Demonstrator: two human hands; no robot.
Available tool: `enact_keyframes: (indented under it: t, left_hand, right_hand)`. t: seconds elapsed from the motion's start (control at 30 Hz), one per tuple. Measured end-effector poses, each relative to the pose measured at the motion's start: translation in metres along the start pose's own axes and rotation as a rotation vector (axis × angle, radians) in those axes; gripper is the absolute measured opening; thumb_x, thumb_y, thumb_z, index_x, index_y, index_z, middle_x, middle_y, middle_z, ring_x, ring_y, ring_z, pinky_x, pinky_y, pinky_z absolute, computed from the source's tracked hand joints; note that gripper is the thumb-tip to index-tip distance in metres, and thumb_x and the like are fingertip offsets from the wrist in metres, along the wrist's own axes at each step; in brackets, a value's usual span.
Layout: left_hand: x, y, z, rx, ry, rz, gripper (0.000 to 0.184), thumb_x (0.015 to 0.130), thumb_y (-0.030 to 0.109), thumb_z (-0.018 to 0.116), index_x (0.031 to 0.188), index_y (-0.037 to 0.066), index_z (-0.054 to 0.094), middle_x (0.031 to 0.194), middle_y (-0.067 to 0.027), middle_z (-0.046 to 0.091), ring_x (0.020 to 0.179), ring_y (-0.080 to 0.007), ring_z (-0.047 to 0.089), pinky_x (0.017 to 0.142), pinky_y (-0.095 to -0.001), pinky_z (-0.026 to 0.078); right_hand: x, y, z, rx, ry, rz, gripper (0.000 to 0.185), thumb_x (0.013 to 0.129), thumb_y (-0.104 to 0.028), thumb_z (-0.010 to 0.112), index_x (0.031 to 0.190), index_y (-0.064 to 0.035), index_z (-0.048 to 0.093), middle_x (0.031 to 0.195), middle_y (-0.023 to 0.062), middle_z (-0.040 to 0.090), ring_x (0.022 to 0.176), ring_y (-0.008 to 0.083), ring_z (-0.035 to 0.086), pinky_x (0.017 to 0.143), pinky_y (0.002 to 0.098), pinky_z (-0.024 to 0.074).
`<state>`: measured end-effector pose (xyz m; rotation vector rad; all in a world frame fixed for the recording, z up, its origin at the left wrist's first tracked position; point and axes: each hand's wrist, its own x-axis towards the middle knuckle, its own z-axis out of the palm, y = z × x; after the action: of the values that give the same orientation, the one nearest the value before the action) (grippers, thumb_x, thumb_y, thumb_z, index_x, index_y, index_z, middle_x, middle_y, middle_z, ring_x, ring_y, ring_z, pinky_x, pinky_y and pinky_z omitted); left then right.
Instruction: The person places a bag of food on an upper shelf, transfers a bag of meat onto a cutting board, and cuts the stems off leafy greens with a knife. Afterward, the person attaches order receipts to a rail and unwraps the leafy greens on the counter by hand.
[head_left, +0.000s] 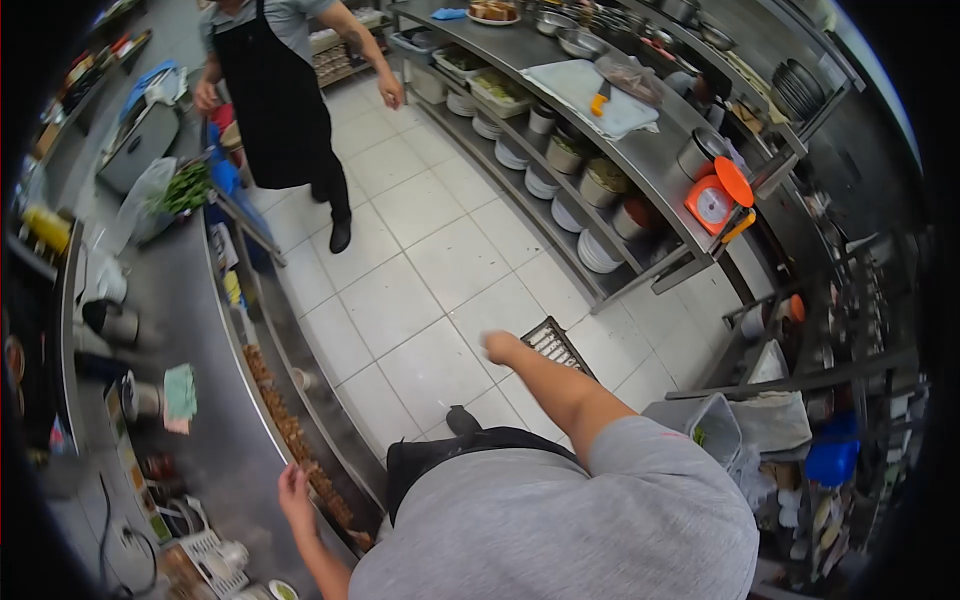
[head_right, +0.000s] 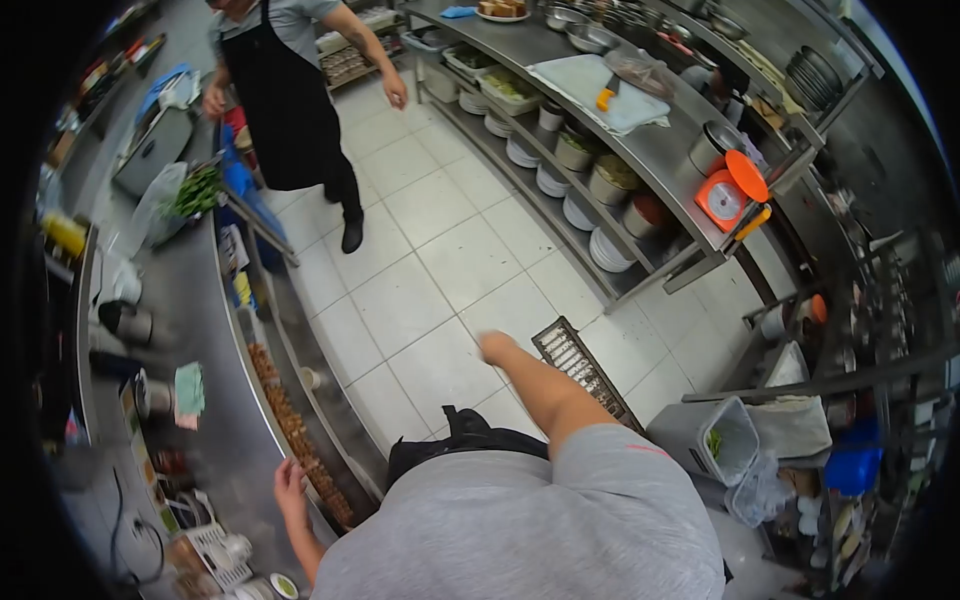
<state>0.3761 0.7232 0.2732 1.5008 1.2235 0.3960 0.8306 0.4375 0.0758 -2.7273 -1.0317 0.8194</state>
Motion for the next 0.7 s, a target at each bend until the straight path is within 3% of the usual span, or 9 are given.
enact_keyframes:
  t: [0.07, 0.13, 0.3, 0.4, 0.43, 0.5, 0.57, 0.6, 0.7]
  left_hand:
    - [0.023, 0.027, -0.017, 0.038, 0.085, -0.062, 0.036, 0.091, 0.017, 0.058, 0.125, 0.006, 0.053, 0.113, -0.0064, 0.058, 0.098, -0.0146, 0.055, 0.082, -0.027, 0.043]
    - [0.066, 0.02, -0.052, 0.085, 0.109, -0.046, 0.037, 0.091, 0.018, 0.058, 0.126, 0.006, 0.052, 0.115, -0.0072, 0.057, 0.099, -0.0158, 0.055, 0.084, -0.0282, 0.043]
    - [0.225, 0.012, -0.177, 0.293, 0.352, 0.245, 0.047, 0.091, 0.026, 0.058, 0.128, 0.0, 0.048, 0.123, -0.0144, 0.053, 0.107, -0.023, 0.054, 0.091, -0.0338, 0.043]
    - [0.309, 0.038, -0.196, 0.323, 0.504, 0.105, 0.056, 0.092, 0.033, 0.055, 0.133, -0.002, 0.041, 0.135, -0.0207, 0.042, 0.119, -0.0303, 0.048, 0.1, -0.0392, 0.039]
    - [0.343, 0.031, -0.196, 0.308, 0.512, 0.092, 0.056, 0.092, 0.033, 0.055, 0.133, -0.002, 0.041, 0.135, -0.0207, 0.042, 0.119, -0.0303, 0.048, 0.1, -0.0392, 0.039]
    - [0.405, -0.003, -0.194, 0.766, 0.686, 0.164, 0.063, 0.093, 0.041, 0.05, 0.14, 0.002, 0.034, 0.145, -0.0213, 0.03, 0.129, -0.0369, 0.036, 0.106, -0.0444, 0.032]
    - [0.393, 0.072, -0.136, 0.909, 0.728, -0.235, 0.065, 0.093, 0.045, 0.047, 0.142, 0.006, 0.03, 0.147, -0.0194, 0.027, 0.133, -0.0371, 0.029, 0.108, -0.0435, 0.029]
    - [0.382, 0.121, -0.102, 0.982, 0.709, -0.441, 0.066, 0.093, 0.047, 0.046, 0.143, 0.008, 0.028, 0.148, -0.0184, 0.026, 0.135, -0.0371, 0.026, 0.109, -0.043, 0.028]
    - [0.45, 0.028, -0.166, 0.926, 0.756, -0.07, 0.05, 0.089, 0.029, 0.057, 0.133, 0.008, 0.046, 0.131, -0.0187, 0.048, 0.121, -0.0326, 0.045, 0.1, -0.0421, 0.037]
  right_hand:
    - [0.047, -0.079, -0.072, 0.214, 0.122, -0.131, 0.022, 0.076, -0.024, 0.062, 0.08, -0.0033, 0.067, 0.082, 0.018, 0.066, 0.08, 0.0349, 0.063, 0.074, 0.0438, 0.0494]
    - [0.056, -0.146, -0.142, 0.396, 0.001, -0.242, 0.029, 0.08, -0.03, 0.062, 0.077, -0.0019, 0.066, 0.08, 0.018, 0.066, 0.079, 0.0354, 0.063, 0.074, 0.044, 0.0489]
    - [0.13, -0.161, -0.089, 0.122, 0.069, -0.381, 0.038, 0.086, -0.036, 0.053, 0.083, -0.0006, 0.066, 0.085, 0.0204, 0.065, 0.08, 0.038, 0.061, 0.074, 0.0467, 0.048]
    - [0.129, -0.107, -0.046, -0.1, -0.309, -0.122, 0.027, 0.076, -0.016, 0.051, 0.09, -0.0026, 0.069, 0.095, 0.0227, 0.065, 0.09, 0.0373, 0.063, 0.081, 0.0454, 0.0484]
    - [0.128, -0.084, -0.037, -0.317, -0.525, -0.152, 0.028, 0.078, -0.025, 0.056, 0.089, -0.0042, 0.071, 0.096, 0.0213, 0.066, 0.089, 0.0367, 0.063, 0.081, 0.0445, 0.0488]
    - [0.11, -0.052, -0.044, -0.334, -0.694, 0.032, 0.04, 0.074, -0.044, 0.068, 0.085, -0.0058, 0.072, 0.093, 0.0176, 0.067, 0.089, 0.0345, 0.064, 0.079, 0.0441, 0.05]
    - [0.086, -0.017, -0.055, -0.265, -0.525, 0.221, 0.035, 0.072, -0.037, 0.068, 0.087, -0.0055, 0.071, 0.092, 0.0187, 0.067, 0.089, 0.0343, 0.064, 0.079, 0.0418, 0.0508]
    - [0.076, -0.022, -0.084, -0.232, -0.514, 0.3, 0.022, 0.072, -0.016, 0.057, 0.086, -0.0066, 0.072, 0.098, 0.0184, 0.066, 0.093, 0.0334, 0.064, 0.081, 0.0406, 0.0508]
    - [0.089, -0.01, -0.107, 0.018, -0.488, 0.536, 0.025, 0.071, -0.019, 0.066, 0.088, -0.0004, 0.069, 0.091, 0.0167, 0.068, 0.083, 0.0301, 0.067, 0.073, 0.0384, 0.0532]
